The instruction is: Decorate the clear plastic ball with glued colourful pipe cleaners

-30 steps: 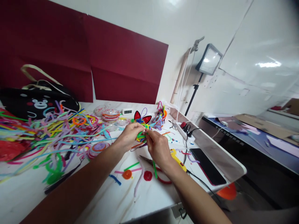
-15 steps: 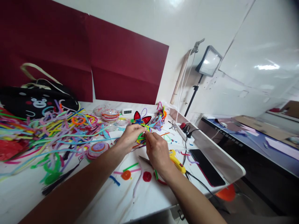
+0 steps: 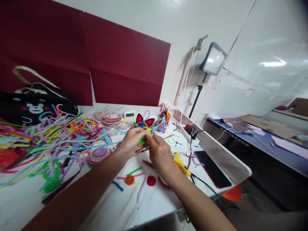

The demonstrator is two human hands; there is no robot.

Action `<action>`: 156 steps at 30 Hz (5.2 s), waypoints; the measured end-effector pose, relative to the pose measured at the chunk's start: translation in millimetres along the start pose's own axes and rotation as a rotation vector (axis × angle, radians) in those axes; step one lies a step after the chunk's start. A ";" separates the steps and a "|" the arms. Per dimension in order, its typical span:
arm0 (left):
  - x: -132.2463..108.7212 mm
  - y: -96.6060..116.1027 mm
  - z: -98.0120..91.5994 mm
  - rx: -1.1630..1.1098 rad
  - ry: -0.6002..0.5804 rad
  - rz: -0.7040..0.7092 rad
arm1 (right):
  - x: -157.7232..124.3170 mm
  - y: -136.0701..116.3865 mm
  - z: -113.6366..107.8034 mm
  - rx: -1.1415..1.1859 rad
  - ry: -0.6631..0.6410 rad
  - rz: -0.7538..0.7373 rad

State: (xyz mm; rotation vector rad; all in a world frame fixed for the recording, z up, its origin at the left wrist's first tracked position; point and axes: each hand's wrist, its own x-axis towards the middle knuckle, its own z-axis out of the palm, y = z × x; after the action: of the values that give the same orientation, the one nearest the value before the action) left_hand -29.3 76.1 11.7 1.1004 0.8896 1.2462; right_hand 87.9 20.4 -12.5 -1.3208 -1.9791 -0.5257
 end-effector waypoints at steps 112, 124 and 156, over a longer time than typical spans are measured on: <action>-25.9 -6.9 23.9 -0.177 -0.017 -0.230 | -43.0 15.1 -31.2 1.225 0.030 0.959; -29.0 -2.0 26.5 -0.225 0.002 -0.236 | -37.4 13.2 -32.9 1.285 0.045 1.017; -35.1 4.2 27.9 -0.166 0.008 -0.121 | -26.4 13.4 -39.1 1.383 -0.031 1.052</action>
State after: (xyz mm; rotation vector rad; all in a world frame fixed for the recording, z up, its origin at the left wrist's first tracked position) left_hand -8.6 37.2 21.1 0.8979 0.8304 1.2024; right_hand 119.1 -16.8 -5.8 -1.0917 -0.8866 1.1492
